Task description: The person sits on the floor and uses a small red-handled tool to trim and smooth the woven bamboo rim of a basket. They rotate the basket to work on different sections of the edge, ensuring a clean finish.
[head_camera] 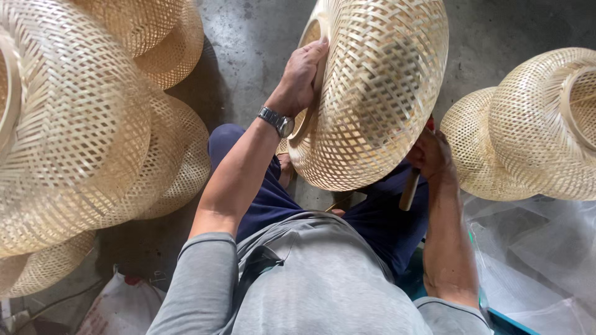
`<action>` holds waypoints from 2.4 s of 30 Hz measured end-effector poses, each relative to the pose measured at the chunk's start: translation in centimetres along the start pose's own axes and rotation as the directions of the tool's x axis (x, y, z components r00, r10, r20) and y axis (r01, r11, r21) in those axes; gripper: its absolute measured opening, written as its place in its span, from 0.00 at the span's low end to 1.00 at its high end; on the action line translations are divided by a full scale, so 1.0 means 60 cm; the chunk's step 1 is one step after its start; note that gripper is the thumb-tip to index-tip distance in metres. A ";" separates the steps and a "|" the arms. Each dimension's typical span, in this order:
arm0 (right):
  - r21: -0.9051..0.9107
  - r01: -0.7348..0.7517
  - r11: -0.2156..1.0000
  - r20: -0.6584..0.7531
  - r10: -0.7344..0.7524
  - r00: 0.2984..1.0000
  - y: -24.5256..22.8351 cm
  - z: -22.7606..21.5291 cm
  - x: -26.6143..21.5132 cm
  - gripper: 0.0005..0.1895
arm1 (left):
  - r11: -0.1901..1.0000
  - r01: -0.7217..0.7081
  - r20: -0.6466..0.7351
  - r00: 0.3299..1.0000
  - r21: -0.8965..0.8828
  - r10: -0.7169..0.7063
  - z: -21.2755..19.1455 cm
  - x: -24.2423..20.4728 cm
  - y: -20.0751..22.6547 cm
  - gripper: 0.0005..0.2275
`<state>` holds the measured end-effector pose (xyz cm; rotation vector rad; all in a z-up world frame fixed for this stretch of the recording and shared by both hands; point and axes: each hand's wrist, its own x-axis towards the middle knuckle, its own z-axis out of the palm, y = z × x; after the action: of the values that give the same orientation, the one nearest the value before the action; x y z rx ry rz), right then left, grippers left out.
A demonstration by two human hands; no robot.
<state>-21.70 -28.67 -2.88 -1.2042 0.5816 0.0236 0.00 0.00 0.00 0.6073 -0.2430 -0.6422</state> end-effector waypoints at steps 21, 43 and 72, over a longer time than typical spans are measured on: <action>0.566 -0.020 0.824 0.319 -0.197 0.927 0.244 -0.034 0.034 0.27 | 0.026 -0.459 0.395 0.790 0.888 0.470 0.151 -0.093 -0.081 0.16; 0.355 0.022 0.934 -0.025 -0.014 1.000 0.113 -0.031 -0.050 0.22 | 0.980 -0.192 -0.416 0.887 0.058 0.199 -0.013 0.075 -0.034 0.26; -0.911 0.386 -0.145 0.401 -0.529 0.748 -0.090 0.178 -0.157 0.42 | 0.986 -0.164 -0.258 0.953 -0.002 0.158 -0.048 0.022 -0.140 0.24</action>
<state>-23.65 -18.60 8.40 -2.8669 0.0419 -0.3421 -1.95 -4.85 -7.33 0.6346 -0.0405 -0.4027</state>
